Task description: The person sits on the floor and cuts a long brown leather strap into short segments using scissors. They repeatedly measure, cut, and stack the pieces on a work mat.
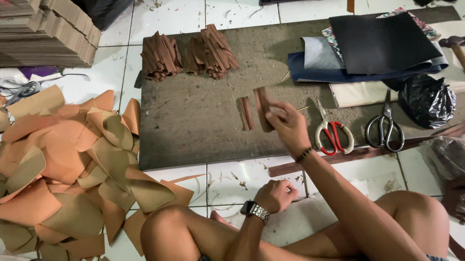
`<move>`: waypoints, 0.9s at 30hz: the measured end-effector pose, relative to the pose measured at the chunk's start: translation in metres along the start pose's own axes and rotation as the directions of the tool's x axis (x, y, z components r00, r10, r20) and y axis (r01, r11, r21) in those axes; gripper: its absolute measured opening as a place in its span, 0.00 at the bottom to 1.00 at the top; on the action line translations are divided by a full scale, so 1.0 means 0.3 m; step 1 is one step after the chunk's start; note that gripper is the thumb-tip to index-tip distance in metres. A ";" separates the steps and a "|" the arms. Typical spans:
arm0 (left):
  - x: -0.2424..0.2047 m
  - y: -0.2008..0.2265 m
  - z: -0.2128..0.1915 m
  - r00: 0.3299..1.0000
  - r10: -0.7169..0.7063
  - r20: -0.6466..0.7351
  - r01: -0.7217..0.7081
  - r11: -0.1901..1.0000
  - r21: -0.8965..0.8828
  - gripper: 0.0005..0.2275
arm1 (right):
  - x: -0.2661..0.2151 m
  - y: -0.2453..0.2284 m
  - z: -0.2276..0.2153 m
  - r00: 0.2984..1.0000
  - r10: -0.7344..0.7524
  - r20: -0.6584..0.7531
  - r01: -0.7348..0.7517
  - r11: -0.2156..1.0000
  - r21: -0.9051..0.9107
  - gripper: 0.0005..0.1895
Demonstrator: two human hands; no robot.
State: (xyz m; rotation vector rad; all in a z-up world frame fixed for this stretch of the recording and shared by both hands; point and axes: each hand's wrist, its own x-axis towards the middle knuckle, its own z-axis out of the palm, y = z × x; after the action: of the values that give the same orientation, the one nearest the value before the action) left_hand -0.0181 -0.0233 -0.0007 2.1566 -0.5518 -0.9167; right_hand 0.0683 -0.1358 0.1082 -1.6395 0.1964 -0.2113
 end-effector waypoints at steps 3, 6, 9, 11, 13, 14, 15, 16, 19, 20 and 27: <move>-0.050 0.047 -0.050 1.000 0.015 -0.019 -0.015 1.000 -0.018 0.14 | 0.118 0.158 0.025 1.000 0.016 0.007 -0.010 0.864 -0.503 0.21; -0.008 0.036 -0.047 1.000 -0.014 0.015 0.015 1.000 -0.014 0.15 | 0.063 0.320 -0.003 0.994 0.055 0.094 0.033 0.670 -0.741 0.21; -0.042 0.104 -0.105 1.000 -0.022 0.018 0.022 0.999 0.027 0.17 | -0.035 0.380 -0.081 0.990 0.057 0.130 0.073 0.583 -0.809 0.14; -0.048 0.091 -0.099 1.000 0.022 -0.022 -0.022 1.000 0.016 0.15 | -0.110 0.398 -0.187 0.988 0.086 0.128 0.055 0.578 -0.814 0.13; 0.015 0.006 -0.033 0.995 0.072 -0.066 -0.071 0.997 0.016 0.15 | -0.178 0.403 -0.283 0.987 0.104 0.121 0.039 0.576 -0.817 0.12; 0.079 -0.074 0.035 0.988 0.083 -0.127 -0.061 0.983 0.171 0.12 | -0.212 0.402 -0.328 0.984 0.127 0.125 0.040 0.525 -0.850 0.11; 0.144 -0.154 0.103 0.978 0.104 -0.183 -0.041 0.946 0.320 0.10 | -0.247 0.402 -0.373 0.980 0.152 0.127 0.041 0.473 -0.880 0.11; 0.104 -0.099 0.058 0.978 0.108 -0.178 -0.046 0.944 0.325 0.10 | -0.269 0.428 -0.403 0.981 0.151 0.119 0.034 0.474 -0.880 0.11; 0.031 0.006 -0.038 0.939 0.253 -0.231 -0.075 0.810 0.582 0.08 | -0.304 0.467 -0.446 0.970 0.202 0.138 0.029 0.464 -0.885 0.12; 0.038 0.000 -0.036 0.895 0.342 -0.285 -0.070 0.740 0.669 0.08 | -0.304 0.453 -0.437 0.960 0.246 0.135 0.012 0.446 -0.895 0.15; 0.097 -0.073 0.049 0.688 0.663 -0.295 -0.020 0.424 0.905 0.04 | -0.269 0.425 -0.361 0.923 0.377 0.076 -0.007 0.215 -0.977 0.12</move>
State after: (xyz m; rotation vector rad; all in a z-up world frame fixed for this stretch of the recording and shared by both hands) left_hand -0.0078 -0.0335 -0.0371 2.7811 -1.2618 0.5648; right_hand -0.0374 -0.2296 -0.0122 -2.8897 0.3398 0.5230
